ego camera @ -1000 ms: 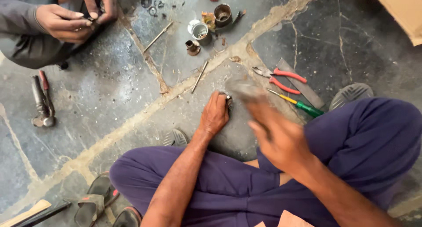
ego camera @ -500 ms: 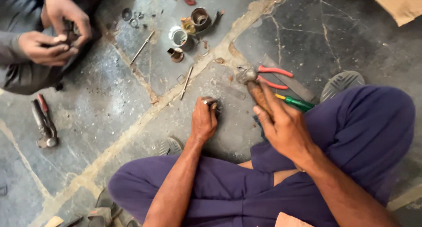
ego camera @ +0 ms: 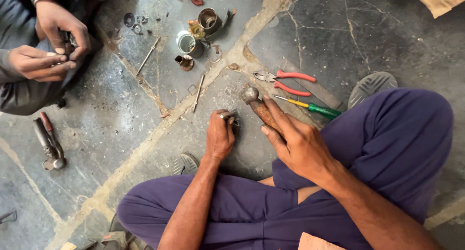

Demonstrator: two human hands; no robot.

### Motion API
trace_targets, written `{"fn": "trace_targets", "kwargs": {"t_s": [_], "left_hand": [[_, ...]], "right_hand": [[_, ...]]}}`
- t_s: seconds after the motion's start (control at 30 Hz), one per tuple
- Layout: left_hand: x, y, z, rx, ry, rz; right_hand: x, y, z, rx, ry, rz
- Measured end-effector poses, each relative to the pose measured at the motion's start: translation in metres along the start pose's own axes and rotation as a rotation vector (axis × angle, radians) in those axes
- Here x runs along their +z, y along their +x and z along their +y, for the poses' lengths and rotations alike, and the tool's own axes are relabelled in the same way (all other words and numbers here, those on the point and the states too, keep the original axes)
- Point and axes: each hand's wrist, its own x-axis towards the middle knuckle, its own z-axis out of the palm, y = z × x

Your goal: The person sits on the floor and uses a hammer and metal rod to shape a cylindrical metal part. They also use pliers and a screwdriver to manipulate smaller components and assemble parts together.

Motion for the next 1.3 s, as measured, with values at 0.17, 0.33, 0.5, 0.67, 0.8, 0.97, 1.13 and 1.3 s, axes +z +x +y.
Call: {"fn": "trace_targets", "kwargs": {"t_s": [0.17, 0.33, 0.5, 0.67, 0.8, 0.97, 1.13, 1.3], "left_hand": [[0.001, -0.001, 0.000, 0.010, -0.046, 0.016], [-0.001, 0.002, -0.001, -0.038, -0.047, 0.012], [0.000, 0.000, 0.002, -0.019, -0.026, 0.015], [0.002, 0.001, 0.001, -0.048, -0.030, 0.025], [0.006, -0.002, -0.001, -0.028, -0.007, 0.068], [0.010, -0.002, -0.006, 0.008, 0.033, 0.111], [0.016, -0.011, -0.013, 0.014, 0.074, 0.103], [0.009, -0.003, -0.006, 0.048, 0.068, 0.135]], "right_hand": [[0.003, -0.002, 0.001, 0.043, 0.008, -0.044], [0.006, -0.001, 0.001, -0.044, -0.007, -0.010], [0.008, -0.003, 0.001, 0.056, -0.009, -0.081], [0.007, -0.006, 0.002, 0.013, -0.016, -0.057], [0.008, -0.005, -0.007, -0.113, -0.042, -0.022], [-0.001, 0.008, -0.032, -0.101, -0.098, -0.121], [-0.015, 0.001, -0.045, -0.329, -0.014, 0.148], [0.009, 0.032, -0.051, -0.149, -0.159, -0.207]]}}
